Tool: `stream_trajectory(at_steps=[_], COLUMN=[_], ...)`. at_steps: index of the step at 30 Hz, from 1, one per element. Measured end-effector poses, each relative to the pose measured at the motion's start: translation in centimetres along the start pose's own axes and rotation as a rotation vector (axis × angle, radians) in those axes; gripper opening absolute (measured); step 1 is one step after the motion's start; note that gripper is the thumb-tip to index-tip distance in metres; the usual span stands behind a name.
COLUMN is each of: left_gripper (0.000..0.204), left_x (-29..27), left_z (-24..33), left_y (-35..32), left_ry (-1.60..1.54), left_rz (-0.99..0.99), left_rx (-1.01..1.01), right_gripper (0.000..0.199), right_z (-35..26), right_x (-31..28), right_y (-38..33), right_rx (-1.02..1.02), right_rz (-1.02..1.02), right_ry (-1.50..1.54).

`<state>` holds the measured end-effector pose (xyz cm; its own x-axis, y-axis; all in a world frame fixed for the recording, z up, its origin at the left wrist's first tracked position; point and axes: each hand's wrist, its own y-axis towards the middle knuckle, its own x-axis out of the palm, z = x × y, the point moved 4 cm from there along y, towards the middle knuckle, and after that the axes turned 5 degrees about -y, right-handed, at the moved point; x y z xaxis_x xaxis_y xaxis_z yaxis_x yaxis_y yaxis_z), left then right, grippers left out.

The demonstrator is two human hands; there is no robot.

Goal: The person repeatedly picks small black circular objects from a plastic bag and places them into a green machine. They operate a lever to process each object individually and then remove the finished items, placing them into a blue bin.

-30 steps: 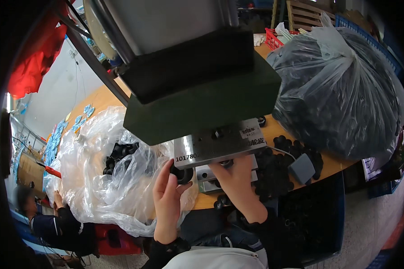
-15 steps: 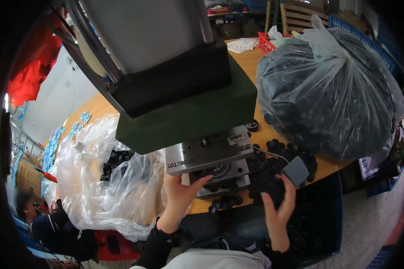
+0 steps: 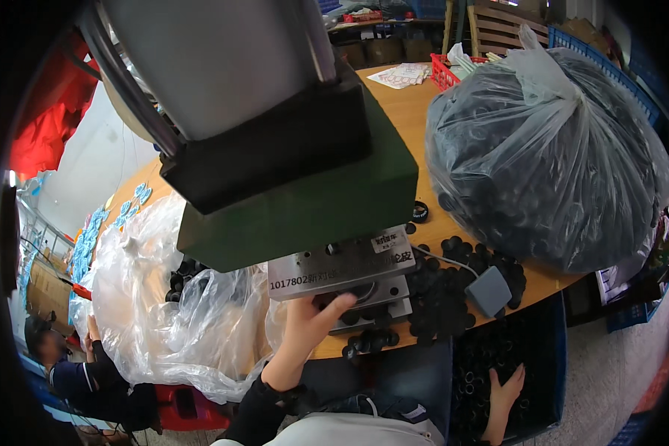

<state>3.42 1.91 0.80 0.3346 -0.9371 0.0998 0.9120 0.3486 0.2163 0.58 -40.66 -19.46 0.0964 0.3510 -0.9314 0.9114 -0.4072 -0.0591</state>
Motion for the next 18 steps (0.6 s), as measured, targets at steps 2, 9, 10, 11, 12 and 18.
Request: stream_trajectory(at_steps=[2, 9, 10, 11, 12, 18], left_gripper=[0.027, 0.022, 0.023, 0.034, 0.040, 0.033], left_x=[0.3, 0.4, 0.0, -0.6, -1.2, -10.0], left_z=[0.0, 2.3, 1.8, 2.0, 1.8, 3.3], left_y=[0.3, 1.0, 0.9, 0.7, 0.2, -4.5], left_ry=[0.098, 0.294, 0.253, 0.314, 0.354, 0.676], left_rz=[0.020, 0.060, 0.064, -0.019, -0.053, 0.225], left_rx=[0.034, 0.222, 0.255, 0.247, 0.269, 0.359], right_gripper=[0.058, 0.049, 0.049, 0.050, 0.053, 0.049], right_z=[-2.9, -17.5, -18.4, -19.6, -19.6, -19.3], right_x=[-1.7, -5.1, -4.3, -3.5, -3.3, -2.4], right_y=[0.8, 4.3, 4.8, 5.5, 5.7, 6.8], right_rx=[-0.135, -0.788, -0.827, -0.873, -0.847, -0.746], right_rz=[0.089, 0.190, 0.168, 0.150, 0.141, 0.117], right_ry=[0.109, 0.010, -0.028, -0.060, -0.028, -0.405])
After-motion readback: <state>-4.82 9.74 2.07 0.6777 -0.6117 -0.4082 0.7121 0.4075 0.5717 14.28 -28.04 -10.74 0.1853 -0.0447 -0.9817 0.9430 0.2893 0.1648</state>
